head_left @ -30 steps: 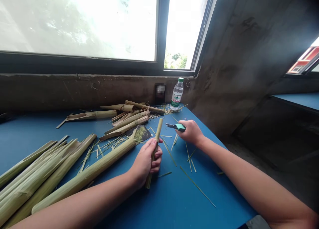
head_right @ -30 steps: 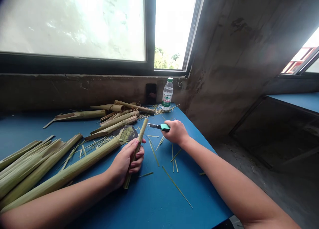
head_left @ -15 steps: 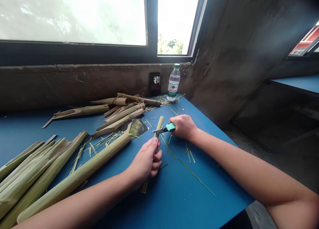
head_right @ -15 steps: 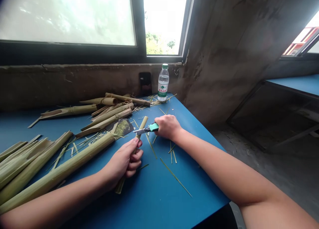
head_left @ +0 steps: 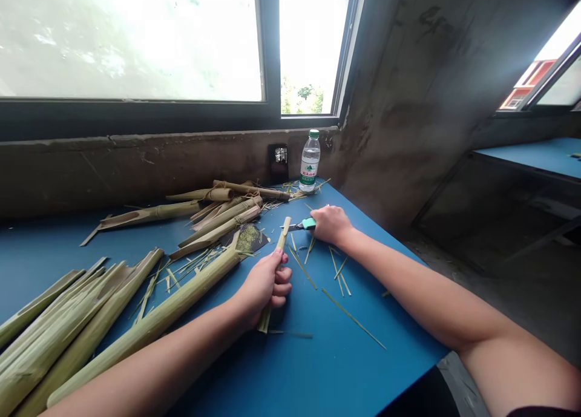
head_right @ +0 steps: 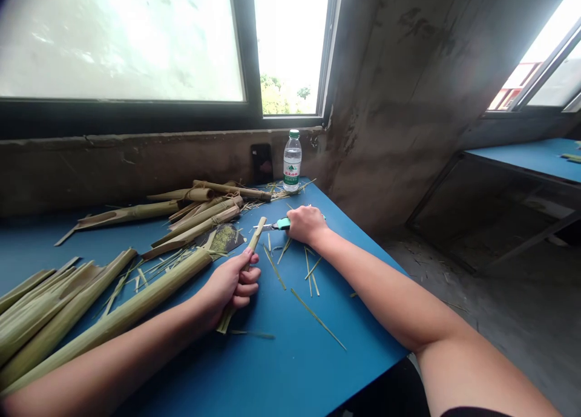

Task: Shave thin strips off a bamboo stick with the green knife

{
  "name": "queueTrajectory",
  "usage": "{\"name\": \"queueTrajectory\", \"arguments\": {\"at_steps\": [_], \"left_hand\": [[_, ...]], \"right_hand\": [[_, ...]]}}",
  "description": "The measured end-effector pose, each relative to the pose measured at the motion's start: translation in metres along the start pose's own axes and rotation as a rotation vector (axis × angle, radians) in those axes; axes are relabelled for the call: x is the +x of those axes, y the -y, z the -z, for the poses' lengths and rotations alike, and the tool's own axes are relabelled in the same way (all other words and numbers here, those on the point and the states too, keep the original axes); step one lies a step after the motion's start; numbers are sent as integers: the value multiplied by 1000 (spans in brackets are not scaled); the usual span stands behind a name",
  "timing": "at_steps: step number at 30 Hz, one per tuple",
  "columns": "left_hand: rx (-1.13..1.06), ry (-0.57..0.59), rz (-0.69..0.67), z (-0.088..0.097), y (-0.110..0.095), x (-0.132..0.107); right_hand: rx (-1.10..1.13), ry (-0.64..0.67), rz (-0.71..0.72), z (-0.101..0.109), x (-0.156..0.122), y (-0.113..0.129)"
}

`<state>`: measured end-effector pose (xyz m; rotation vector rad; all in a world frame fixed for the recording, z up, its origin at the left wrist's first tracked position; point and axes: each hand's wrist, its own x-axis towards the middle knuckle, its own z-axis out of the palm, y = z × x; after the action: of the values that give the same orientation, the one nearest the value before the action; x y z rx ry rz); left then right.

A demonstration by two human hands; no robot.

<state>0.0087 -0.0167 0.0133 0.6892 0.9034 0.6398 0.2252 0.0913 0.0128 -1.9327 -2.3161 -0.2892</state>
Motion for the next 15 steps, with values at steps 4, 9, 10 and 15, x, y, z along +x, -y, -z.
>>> {"name": "queueTrajectory", "arguments": {"at_steps": [4, 9, 10, 15], "left_hand": [[133, 74, -45, -2, 10, -8], [136, 90, -14, -4, 11, -8], [131, 95, -8, -4, 9, -7], [77, 139, 13, 0, 5, -5]], "right_hand": [[112, 21, -438, 7, 10, -50], [181, -130, -555, 0, 5, -98], [189, -113, -530, -4, 3, -97], [173, -112, -394, -15, 1, -74]]}}
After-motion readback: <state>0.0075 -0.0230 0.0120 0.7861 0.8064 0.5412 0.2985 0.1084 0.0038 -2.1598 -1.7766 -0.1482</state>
